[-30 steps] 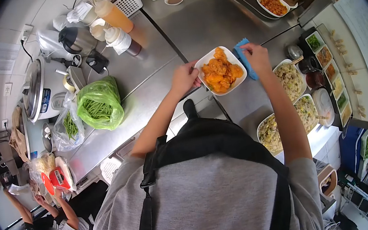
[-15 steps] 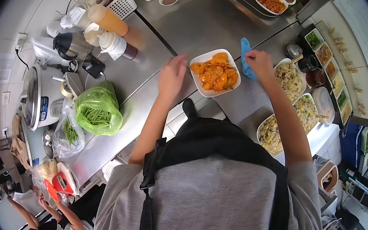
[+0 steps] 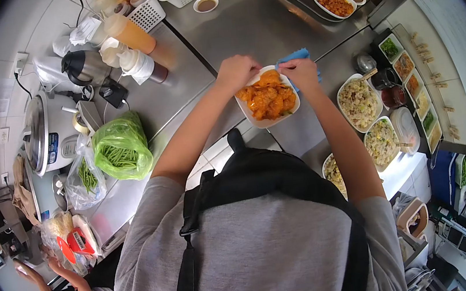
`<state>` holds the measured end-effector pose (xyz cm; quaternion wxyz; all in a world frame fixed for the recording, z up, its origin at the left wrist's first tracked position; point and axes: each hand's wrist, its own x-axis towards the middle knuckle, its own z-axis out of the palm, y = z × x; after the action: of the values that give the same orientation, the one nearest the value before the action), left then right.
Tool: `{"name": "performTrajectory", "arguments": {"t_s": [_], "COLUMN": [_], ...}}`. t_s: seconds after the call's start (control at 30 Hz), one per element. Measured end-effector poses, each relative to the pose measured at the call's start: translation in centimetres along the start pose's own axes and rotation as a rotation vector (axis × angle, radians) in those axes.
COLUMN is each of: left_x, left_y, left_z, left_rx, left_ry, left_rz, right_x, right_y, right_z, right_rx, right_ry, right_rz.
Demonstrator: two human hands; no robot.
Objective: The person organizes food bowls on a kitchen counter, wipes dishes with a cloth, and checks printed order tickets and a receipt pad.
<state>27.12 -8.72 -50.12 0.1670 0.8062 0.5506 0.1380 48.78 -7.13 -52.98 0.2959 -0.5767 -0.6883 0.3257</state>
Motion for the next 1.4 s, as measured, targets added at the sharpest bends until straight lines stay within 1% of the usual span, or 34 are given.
{"name": "performTrajectory", "arguments": {"t_s": [0.1,0.17,0.27,0.3,0.37,0.47,0.53,0.67,0.77,0.87,0.97,1.07,1.17,1.27,1.4], "left_x": [-0.5,-0.9,-1.7,-2.1,-2.8,-3.1,-3.7,-3.7,-4.1,-4.5,-4.9,-5.7,-6.0,-6.2,-6.2], "left_y": [0.3,0.2,-0.5,-0.9,-1.1,-1.6,-1.9,-1.9,-1.5,-1.0,-0.7,-1.0,-0.8,-0.7,-0.6], "left_z": [0.0,0.3,0.7,0.8,0.1,0.1,0.5,0.8,0.5,0.2,0.6,0.8,0.7,0.7,1.1], "left_rx": [0.034,0.012,-0.024,-0.036,-0.085,-0.099,-0.1,-0.109,-0.111,-0.141,-0.168,-0.209,-0.279,-0.297,-0.28], "left_ry": [-0.048,-0.005,0.068,0.094,0.06,0.053,0.057,0.073,0.075,0.091,0.104,0.11,0.094,0.102,0.123], "left_rz": [-0.063,-0.064,-0.057,-0.057,-0.1,-0.135,-0.155,-0.152,-0.168,-0.208,-0.216,-0.231,-0.267,-0.297,-0.299], "right_x": [0.2,-0.4,-1.7,-2.6,-4.5,-5.9,-5.5,-4.2,-3.7,-3.8,-4.4,-5.8,-6.5,-6.2,-5.0], "right_y": [-0.1,-0.2,0.3,0.6,1.4,3.7,3.7,-0.5,-0.5,-0.3,-1.5,-0.9,-1.2,-1.0,-0.2], "right_z": [0.0,-1.1,-4.1,-4.4,-4.8,-3.7,-4.0,-4.4,-2.6,-2.7,-4.6,-5.0,-4.9,-4.2,-2.6], "right_rx": [-0.119,-0.239,-0.08,-0.096,-0.128,-0.178,-0.147,0.008,-0.142,-0.215,-0.368,-0.231,-0.118,-0.042,-0.124], "right_ry": [-0.041,-0.099,-0.149,-0.107,-0.022,0.008,-0.005,-0.084,-0.102,-0.121,-0.286,-0.058,0.039,0.104,0.076], "right_rz": [0.025,0.037,0.166,0.1,-0.031,-0.128,-0.02,0.189,0.006,-0.065,-0.012,-0.096,0.002,0.021,-0.092]}}
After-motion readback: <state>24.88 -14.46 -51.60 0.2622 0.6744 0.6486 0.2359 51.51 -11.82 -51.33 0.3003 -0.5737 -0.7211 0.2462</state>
